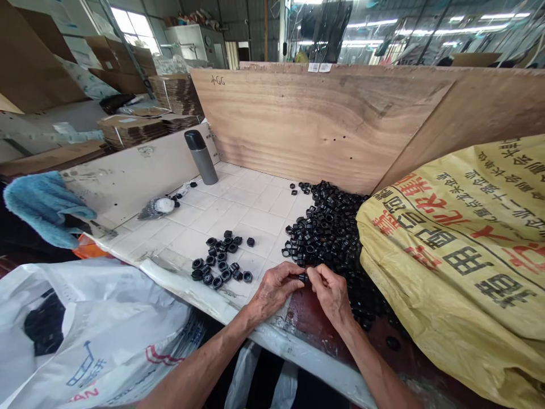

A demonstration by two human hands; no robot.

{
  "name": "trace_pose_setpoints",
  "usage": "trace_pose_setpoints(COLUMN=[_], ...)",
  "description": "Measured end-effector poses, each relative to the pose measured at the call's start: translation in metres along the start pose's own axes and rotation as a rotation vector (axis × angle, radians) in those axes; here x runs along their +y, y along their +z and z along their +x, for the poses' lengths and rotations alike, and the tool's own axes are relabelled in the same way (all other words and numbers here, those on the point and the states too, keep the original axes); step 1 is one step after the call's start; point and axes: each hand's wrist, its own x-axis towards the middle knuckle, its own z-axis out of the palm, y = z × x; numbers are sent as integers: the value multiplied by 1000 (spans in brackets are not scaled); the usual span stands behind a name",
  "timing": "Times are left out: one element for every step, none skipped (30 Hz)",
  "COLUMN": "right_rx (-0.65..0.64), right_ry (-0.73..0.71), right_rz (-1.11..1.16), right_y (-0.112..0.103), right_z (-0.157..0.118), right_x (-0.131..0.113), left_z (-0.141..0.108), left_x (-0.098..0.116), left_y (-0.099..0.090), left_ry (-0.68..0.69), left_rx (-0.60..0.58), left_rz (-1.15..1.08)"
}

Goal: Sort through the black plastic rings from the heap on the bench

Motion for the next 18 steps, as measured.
trace_pose_setpoints(right_rx=[15,22,13,-5,-25,-42,-59,-73,-83,-88,-90,-88,-81,-72,-67,-64,-61,-58], right_ry=[14,8,-15,-46,-72,-83,-77,-57,-35,-20,-19,-30,-49,-66,-78,-84,-84,-87], right_rz=[-7,0,17,39,59,67,62,49,35,23,16,16,21,24,21,12,-2,-14], right_y=[0,0,0,1,2,2,3,4,5,5,5,5,5,5,5,4,4,4], right_z=[0,0,-1,-1,-2,-3,-4,-5,-5,-6,-7,-7,-8,-8,-9,-9,-9,-9], right_x=[0,0,-1,-1,-1,-1,0,0,-1,-1,-2,-3,-4,-5,-5,-6,-6,-6], left_z=[-1,-1,-2,-3,-4,-4,-5,-6,-7,-8,-9,-10,-10,-11,-13,-14,-15,-16], left_x=[0,1,1,1,1,2,2,2,3,4,5,6,7,8,10,10,11,11], left_y=[0,0,0,0,0,-1,-1,-2,-2,-2,-2,-2,-1,-1,0,1,1,0], left_ry=[12,11,-8,-41,-74,-99,-108,-104,-93,-84,-86,-103,-131,-160,-181,-196,-206,-216], left_rx=[-8,-1,11,18,15,5,-4,-7,3,22,37,41,33,18,2,-8,-7,1], left_rz=[12,10,-6,-31,-56,-72,-72,-58,-38,-23,-25,-48,-86,-127,-158,-176,-189,-206])
